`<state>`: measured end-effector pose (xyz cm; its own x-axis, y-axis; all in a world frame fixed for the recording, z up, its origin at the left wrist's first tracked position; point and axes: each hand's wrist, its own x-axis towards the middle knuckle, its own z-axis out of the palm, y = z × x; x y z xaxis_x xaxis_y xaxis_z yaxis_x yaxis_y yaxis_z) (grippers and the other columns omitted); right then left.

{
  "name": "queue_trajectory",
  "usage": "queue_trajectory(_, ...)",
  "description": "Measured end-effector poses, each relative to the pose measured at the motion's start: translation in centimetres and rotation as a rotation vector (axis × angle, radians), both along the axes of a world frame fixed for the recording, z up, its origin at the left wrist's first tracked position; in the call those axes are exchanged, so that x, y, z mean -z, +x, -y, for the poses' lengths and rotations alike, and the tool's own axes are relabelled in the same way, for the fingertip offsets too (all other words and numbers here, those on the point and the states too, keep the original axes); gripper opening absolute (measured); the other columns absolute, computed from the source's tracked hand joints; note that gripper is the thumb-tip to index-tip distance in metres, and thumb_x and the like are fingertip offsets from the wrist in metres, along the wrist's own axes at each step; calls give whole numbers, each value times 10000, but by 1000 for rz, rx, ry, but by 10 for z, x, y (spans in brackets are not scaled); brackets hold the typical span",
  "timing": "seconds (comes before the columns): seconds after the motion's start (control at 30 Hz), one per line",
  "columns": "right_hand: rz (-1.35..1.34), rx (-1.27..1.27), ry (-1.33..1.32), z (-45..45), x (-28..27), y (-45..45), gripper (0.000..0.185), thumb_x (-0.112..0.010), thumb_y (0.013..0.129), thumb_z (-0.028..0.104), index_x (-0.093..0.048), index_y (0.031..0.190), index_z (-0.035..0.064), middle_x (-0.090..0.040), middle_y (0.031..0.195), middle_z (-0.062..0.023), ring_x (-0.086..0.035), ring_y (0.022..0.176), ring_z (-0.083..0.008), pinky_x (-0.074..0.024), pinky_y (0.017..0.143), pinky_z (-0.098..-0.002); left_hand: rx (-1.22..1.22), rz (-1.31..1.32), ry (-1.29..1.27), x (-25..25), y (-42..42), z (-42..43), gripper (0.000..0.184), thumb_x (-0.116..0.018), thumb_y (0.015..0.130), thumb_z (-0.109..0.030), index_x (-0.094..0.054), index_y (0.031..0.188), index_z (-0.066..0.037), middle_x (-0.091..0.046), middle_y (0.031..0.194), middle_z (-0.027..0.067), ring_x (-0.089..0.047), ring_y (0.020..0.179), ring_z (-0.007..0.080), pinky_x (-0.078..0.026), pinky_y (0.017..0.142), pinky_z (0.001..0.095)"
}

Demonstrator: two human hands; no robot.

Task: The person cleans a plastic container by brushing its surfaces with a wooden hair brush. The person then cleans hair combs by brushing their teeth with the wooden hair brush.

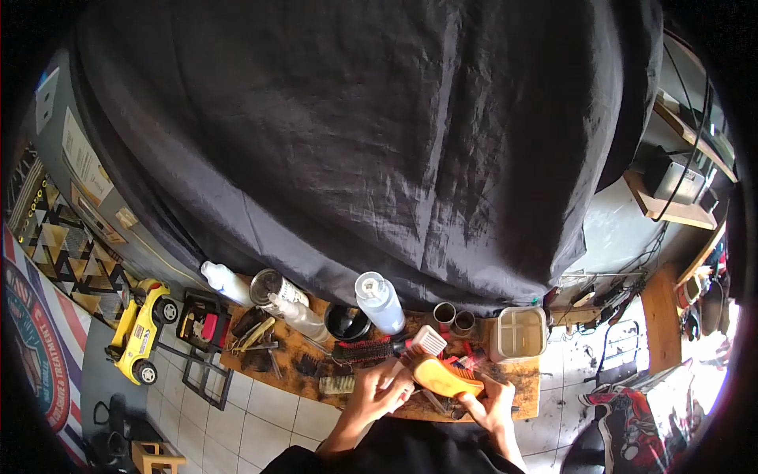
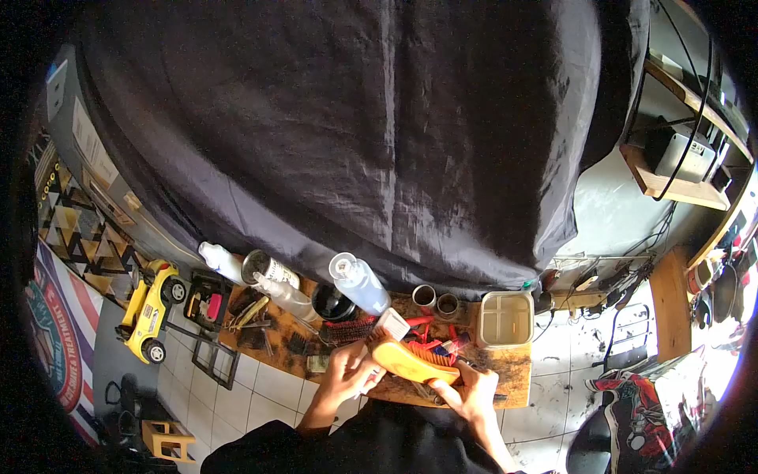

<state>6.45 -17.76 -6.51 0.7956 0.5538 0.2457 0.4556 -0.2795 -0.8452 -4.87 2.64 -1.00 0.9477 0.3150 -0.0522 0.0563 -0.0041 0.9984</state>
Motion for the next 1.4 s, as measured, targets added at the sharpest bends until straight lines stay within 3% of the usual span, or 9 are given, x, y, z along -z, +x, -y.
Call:
queue_trajectory(0.03, -34, -9, 101, -1, -4, -3, 534, -755, 690, 472, -659, 880, -17, -614, 577, -99, -634, 509, -201, -492, 523, -287, 7, -77, -123, 1, -1, 4, 80, -542, 902, -79, -568, 873, -9, -564, 629, 12, -526, 534, 56, -413, 442, 217)
queue_trajectory(0.1, -81, -17, 188, 0, -13, -8, 521, -754, 695, 460, -659, 877, -19, -613, 587, -103, -634, 518, -195, -488, 525, -285, 99, 15, 498, 23, 5, 5, 217, -615, 798, -26, -580, 1012, -19, -629, 775, 105, -630, 638, 215, -482, 581, 322)
queue_trajectory(0.17, -66, -89, 134, -4, -22, -9, 528, -754, 694, 461, -658, 877, -24, -599, 593, -105, -618, 517, -197, -476, 523, -294, 29, 278, 726, 23, 5, 20, 261, -636, 738, 37, -618, 994, -6, -630, 697, 73, -605, 547, 148, -499, 598, 320)
queue_trajectory(0.23, 61, -89, 33, -9, -35, -10, 537, -762, 678, 484, -642, 825, -19, -568, 580, -100, -583, 496, -200, -453, 505, -317, 82, 154, 668, 25, -3, 24, 152, -605, 806, -37, -629, 954, -10, -607, 637, 60, -594, 524, 140, -472, 508, 291)
queue_trajectory(0.3, 22, -34, 62, -15, -27, -11, 532, -770, 669, 495, -616, 755, -7, -550, 547, -103, -562, 467, -199, -444, 486, -314, 55, -94, -13, 1, -5, 26, 151, -605, 837, -38, -556, 974, 3, -608, 796, 110, -615, 620, 174, -482, 540, 270)
queue_trajectory(0.53, -92, 130, -54, -4, -27, -9, 414, -774, 723, 377, -649, 788, -12, -598, 536, -80, -601, 474, -127, -468, 489, -272, -293, 88, -383, 0, -32, -16, 251, -503, 959, -268, -523, 846, -44, -518, 537, 58, -417, 347, 84, -317, 301, 220)
queue_trajectory(0.83, -109, -78, -29, -2, -23, -24, 469, -774, 700, 454, -635, 747, 8, -517, 515, -114, -515, 411, -229, -422, 454, -315, -45, -39, -37, 17, -28, 31, 164, -546, 928, -114, -569, 809, -3, -543, 547, 23, -471, 412, 62, -355, 380, 211)
queue_trajectory(1.03, -102, 16, -9, 5, -17, -16, 505, -763, 695, 478, -671, 829, 0, -593, 552, -107, -626, 496, -225, -480, 505, -302, -120, -53, -190, 3, -42, 4, 264, -491, 968, -250, -537, 833, -28, -509, 516, 35, -416, 364, 62, -332, 334, 198)
queue_trajectory(1.4, -310, -171, 165, -6, -20, -6, 485, -700, 788, 422, -651, 851, -56, -596, 616, -100, -559, 532, -138, -428, 490, -287, 43, -180, -311, -9, -22, 26, 130, -532, 934, -123, -542, 836, -38, -471, 531, 10, -420, 393, 56, -302, 336, 208)
